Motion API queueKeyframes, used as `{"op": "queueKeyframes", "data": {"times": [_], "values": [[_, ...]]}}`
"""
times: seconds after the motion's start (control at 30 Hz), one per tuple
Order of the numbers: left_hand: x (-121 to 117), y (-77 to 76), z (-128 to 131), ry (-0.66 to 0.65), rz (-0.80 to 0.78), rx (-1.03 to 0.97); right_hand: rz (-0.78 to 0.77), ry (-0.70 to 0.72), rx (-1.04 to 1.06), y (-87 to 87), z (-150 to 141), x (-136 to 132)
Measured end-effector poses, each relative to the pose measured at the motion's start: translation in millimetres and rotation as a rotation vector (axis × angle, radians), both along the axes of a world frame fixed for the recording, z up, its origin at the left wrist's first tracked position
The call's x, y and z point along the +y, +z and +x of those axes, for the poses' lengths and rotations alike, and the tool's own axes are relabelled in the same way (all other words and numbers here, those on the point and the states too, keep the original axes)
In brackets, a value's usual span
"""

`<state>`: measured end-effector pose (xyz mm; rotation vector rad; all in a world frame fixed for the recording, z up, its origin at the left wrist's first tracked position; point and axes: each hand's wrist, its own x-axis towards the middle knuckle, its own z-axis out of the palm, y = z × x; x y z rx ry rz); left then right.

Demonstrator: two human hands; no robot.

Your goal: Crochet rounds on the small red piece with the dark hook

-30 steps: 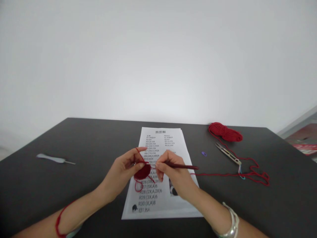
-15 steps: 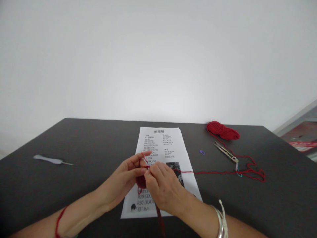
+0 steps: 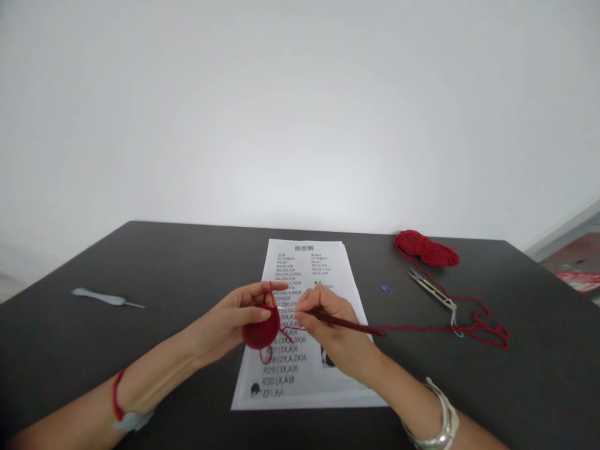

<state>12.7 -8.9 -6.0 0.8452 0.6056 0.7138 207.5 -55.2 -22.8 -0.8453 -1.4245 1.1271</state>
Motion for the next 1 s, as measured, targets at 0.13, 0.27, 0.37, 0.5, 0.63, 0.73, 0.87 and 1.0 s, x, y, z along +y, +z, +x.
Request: {"op": "queueKeyframes", "data": {"times": [0.13,0.27,0.37,0.5,0.63,0.73,0.87,1.0], "values": [[3,1.3,-4,-0.081,-0.001,0.03,-0.017,0.038,-0.038,4.3,3,0],[4,3.2,-7,-0.135,0.015,0.053,-0.018,0.082,-0.027,7.7,6,-1],[6,5.1,-10,-0.216,0.014,0.065,-0.036,0.119,-0.014,11.4,8,-1],[8,9.7,-13,-0.348,0.01,0.087,-0.149,0.216,0.041,15.8,10,2],[4,12.1,-11,-0.301,0.124,0.159,-0.3,0.351,0.3,14.1,5,7],[-2,8.5,-3,-0.04,0.332,0.213,-0.427,0.333,0.492,9.6,-6,7],[-11,-0.9,8,0.175,0.412,0.239,-0.459,0.171,0.602,2.5,-23,4],[-15,-5.7,12,0.176,0.279,0.173,-0.409,0.051,0.569,0.7,-28,1]]}}
